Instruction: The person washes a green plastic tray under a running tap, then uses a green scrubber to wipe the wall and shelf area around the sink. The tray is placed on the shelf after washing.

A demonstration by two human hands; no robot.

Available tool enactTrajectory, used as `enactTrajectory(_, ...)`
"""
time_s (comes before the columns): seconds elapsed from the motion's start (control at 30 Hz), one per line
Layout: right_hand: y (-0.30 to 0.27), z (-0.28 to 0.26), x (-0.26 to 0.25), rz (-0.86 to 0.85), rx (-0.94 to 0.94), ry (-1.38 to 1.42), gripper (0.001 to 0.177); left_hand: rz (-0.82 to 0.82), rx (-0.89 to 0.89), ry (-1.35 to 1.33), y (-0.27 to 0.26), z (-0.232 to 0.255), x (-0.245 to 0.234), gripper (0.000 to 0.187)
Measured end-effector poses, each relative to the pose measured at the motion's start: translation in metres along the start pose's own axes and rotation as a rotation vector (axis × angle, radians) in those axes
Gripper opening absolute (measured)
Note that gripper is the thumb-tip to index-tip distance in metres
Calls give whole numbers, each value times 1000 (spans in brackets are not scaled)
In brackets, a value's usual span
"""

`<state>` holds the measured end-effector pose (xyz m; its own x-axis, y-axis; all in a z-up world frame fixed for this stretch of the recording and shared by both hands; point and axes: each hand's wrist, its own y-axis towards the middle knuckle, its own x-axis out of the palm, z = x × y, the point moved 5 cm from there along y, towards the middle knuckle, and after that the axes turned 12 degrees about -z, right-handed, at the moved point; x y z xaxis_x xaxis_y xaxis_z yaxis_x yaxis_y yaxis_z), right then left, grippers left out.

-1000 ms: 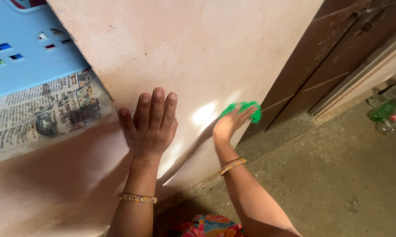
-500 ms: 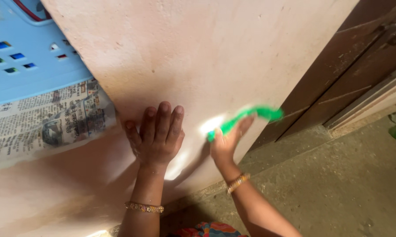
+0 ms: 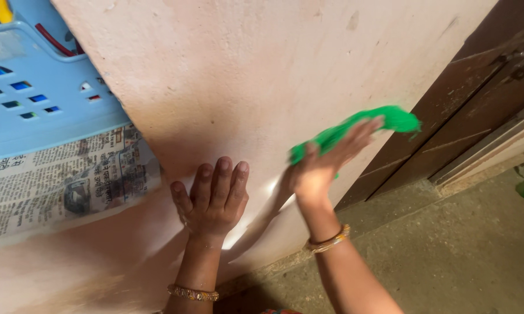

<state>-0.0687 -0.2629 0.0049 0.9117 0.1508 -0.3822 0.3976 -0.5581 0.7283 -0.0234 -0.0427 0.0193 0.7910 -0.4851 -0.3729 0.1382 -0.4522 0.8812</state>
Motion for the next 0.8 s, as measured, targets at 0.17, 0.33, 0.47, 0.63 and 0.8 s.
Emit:
enactTrajectory(0.17,-70,11,27,-145,-90,0,99,-3,4,-1,1,-3,-2,63)
enactTrajectory(0.33,-96,57,22,-135,247,6,88,-35,7,9,2,-2,-5,64)
enactTrajectory(0.47,-29,48,-8,54,316,40,73,-19,-2,30,4,-2,-6,67)
enactTrajectory(0.63,46,-10,-29,183,50,267,73,-32,-5,37,4,-1,-3,70)
enactTrajectory(0.8,13,-29,-17,-29,-151,-65,88,-17,-14,36,5,2,-4,70)
